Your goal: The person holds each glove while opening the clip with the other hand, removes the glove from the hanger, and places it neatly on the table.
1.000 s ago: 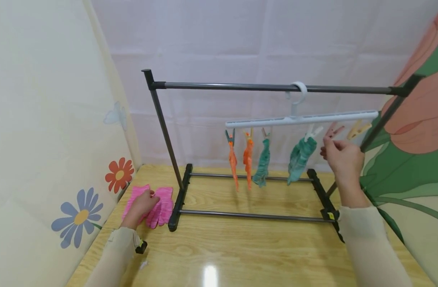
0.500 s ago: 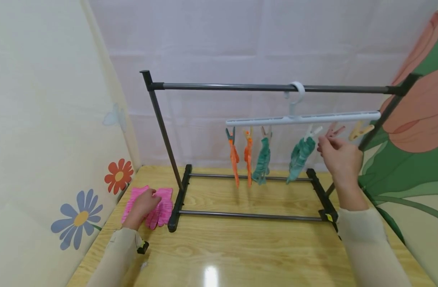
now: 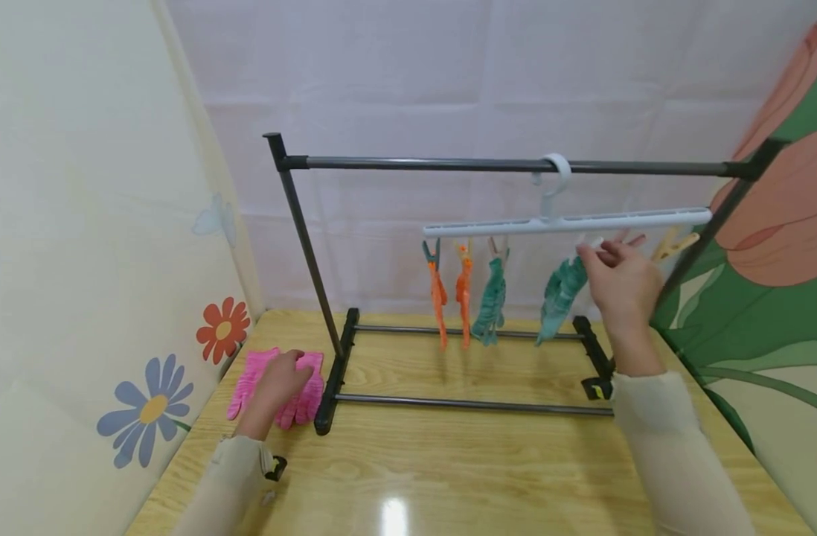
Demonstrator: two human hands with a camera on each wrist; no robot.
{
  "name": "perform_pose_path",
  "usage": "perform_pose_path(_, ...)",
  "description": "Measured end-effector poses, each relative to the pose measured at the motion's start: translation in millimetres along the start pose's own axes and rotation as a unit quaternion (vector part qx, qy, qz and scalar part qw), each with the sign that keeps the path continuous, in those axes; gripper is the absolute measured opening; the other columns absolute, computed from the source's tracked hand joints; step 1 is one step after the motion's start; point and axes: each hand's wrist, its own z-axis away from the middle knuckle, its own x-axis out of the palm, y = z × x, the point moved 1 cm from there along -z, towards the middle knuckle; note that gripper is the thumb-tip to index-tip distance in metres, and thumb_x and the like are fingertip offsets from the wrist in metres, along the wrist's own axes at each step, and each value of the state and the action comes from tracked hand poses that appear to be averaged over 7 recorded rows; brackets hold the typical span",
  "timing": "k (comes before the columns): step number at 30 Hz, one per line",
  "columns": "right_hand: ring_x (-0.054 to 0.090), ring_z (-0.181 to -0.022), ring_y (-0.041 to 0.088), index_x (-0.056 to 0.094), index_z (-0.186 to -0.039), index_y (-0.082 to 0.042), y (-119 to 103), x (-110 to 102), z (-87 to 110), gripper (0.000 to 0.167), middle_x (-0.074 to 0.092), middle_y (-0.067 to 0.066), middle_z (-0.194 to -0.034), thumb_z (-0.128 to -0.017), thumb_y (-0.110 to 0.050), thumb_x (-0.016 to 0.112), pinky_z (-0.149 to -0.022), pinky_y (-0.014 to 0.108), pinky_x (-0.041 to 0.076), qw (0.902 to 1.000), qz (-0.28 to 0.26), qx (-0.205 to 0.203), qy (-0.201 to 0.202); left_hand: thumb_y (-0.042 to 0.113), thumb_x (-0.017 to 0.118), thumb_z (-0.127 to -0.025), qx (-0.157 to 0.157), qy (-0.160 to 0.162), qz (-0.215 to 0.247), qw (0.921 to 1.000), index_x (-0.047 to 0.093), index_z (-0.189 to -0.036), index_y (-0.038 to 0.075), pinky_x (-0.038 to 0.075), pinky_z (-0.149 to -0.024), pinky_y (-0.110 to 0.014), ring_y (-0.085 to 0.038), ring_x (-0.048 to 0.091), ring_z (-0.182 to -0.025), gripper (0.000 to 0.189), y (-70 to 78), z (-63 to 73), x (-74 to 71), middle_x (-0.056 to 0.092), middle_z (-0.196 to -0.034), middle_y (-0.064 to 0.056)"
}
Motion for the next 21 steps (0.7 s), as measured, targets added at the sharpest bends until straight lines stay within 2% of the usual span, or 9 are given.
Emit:
perform_pose_path(2, 0.070, -0.108, 0.031, 0.066, -0.134, -0.008, -1, 5, -1.3, 0.061, 0.071, 0.014, -0.123, -0.095, -0.055, 0.063, -0.067, 0.015, 0.046, 0.9999, -0.008, -0.001, 0.013, 0.021, 0.054, -0.100, 0.010, 0.005, -0.001, 0.9999, 0.046, -0.141, -0.013, 0.042, -0.105, -0.061, -0.052, 0.047, -0.131, 0.054, 4.5, 4.0, 1.8, 0.049, -0.142, -0.034)
perform_pose_path(4, 0.071, -0.097, 0.025, 0.069, -0.129, -0.006, -1, 9, -2.0, 0.061, 0.073, 0.015, -0.118, -0.093, -0.055, 0.065, -0.060, 0.009, 0.038, 0.9996, -0.016, -0.005, 0.024, 0.020, 0.055, -0.100, 0.019, 0.012, -0.004, 0.9997, 0.047, -0.141, -0.012, 0.042, -0.105, -0.061, -0.051, 0.048, -0.130, 0.052, 8.4, 7.4, 3.5, 0.051, -0.141, -0.034)
perform_pose_path(6, 0.068, -0.081, 0.015, 0.072, -0.123, -0.004, -2, 13, -3.1, 0.061, 0.074, 0.016, -0.113, -0.092, -0.056, 0.066, -0.057, 0.008, 0.037, 0.9992, -0.020, -0.009, 0.034, 0.021, 0.056, -0.100, 0.024, 0.019, -0.008, 0.9995, 0.048, -0.141, -0.011, 0.041, -0.106, -0.061, -0.050, 0.048, -0.131, 0.052, 12.6, 10.0, 5.0, 0.051, -0.141, -0.033)
perform_pose_path(9, 0.054, -0.067, -0.001, 0.073, -0.117, -0.003, -3, 17, -4.9, 0.060, 0.075, 0.017, -0.108, -0.091, -0.056, 0.067, -0.055, 0.009, 0.037, 0.9986, -0.022, -0.011, 0.047, 0.021, 0.058, -0.100, 0.039, 0.032, -0.018, 0.9986, 0.051, -0.140, -0.010, 0.042, -0.105, -0.060, -0.050, 0.050, -0.129, 0.051, 21.9, 14.0, 7.0, 0.054, -0.139, -0.032)
perform_pose_path(12, 0.048, -0.064, -0.004, 0.074, -0.116, -0.003, -4, 21, -6.3, 0.060, 0.075, 0.016, -0.106, -0.091, -0.057, 0.066, -0.055, 0.010, 0.036, 0.9982, -0.020, -0.008, 0.057, 0.020, 0.060, -0.099, 0.059, 0.038, -0.023, 0.9973, 0.053, -0.138, -0.010, 0.043, -0.105, -0.059, -0.049, 0.052, -0.128, 0.049, 33.9, 19.8, 8.3, 0.056, -0.136, -0.031)
perform_pose_path(14, 0.050, -0.066, -0.001, 0.074, -0.115, -0.003, -4, 23, -6.3, 0.060, 0.075, 0.017, -0.105, -0.091, -0.057, 0.066, -0.055, 0.010, 0.035, 0.9980, -0.016, -0.008, 0.061, 0.018, 0.062, -0.098, 0.080, 0.048, -0.028, 0.9952, 0.055, -0.135, -0.011, 0.045, -0.103, -0.058, -0.048, 0.054, -0.125, 0.047, 42.0, 23.5, 9.1, 0.059, -0.133, -0.031)
perform_pose_path(18, 0.054, -0.069, 0.005, 0.074, -0.114, -0.002, -6, 23, -6.3, 0.058, 0.075, 0.016, -0.103, -0.092, -0.055, 0.066, -0.054, 0.011, 0.035, 0.9976, -0.012, -0.010, 0.068, 0.020, 0.064, -0.099, 0.102, 0.053, -0.034, 0.9928, 0.056, -0.135, -0.008, 0.047, -0.102, -0.056, -0.044, 0.057, -0.125, 0.047, 57.6, 30.8, 10.7, 0.061, -0.132, -0.027)
perform_pose_path(21, 0.052, -0.067, 0.001, 0.075, -0.112, -0.002, -8, 22, -6.5, 0.055, 0.075, 0.017, -0.102, -0.092, -0.052, 0.067, -0.055, 0.010, 0.035, 0.9967, -0.020, -0.017, 0.077, 0.021, 0.064, -0.099, 0.113, 0.050, -0.025, 0.9920, 0.057, -0.136, -0.006, 0.047, -0.102, -0.056, -0.042, 0.056, -0.126, 0.047, 69.6, 35.9, 12.5, 0.061, -0.134, -0.025)
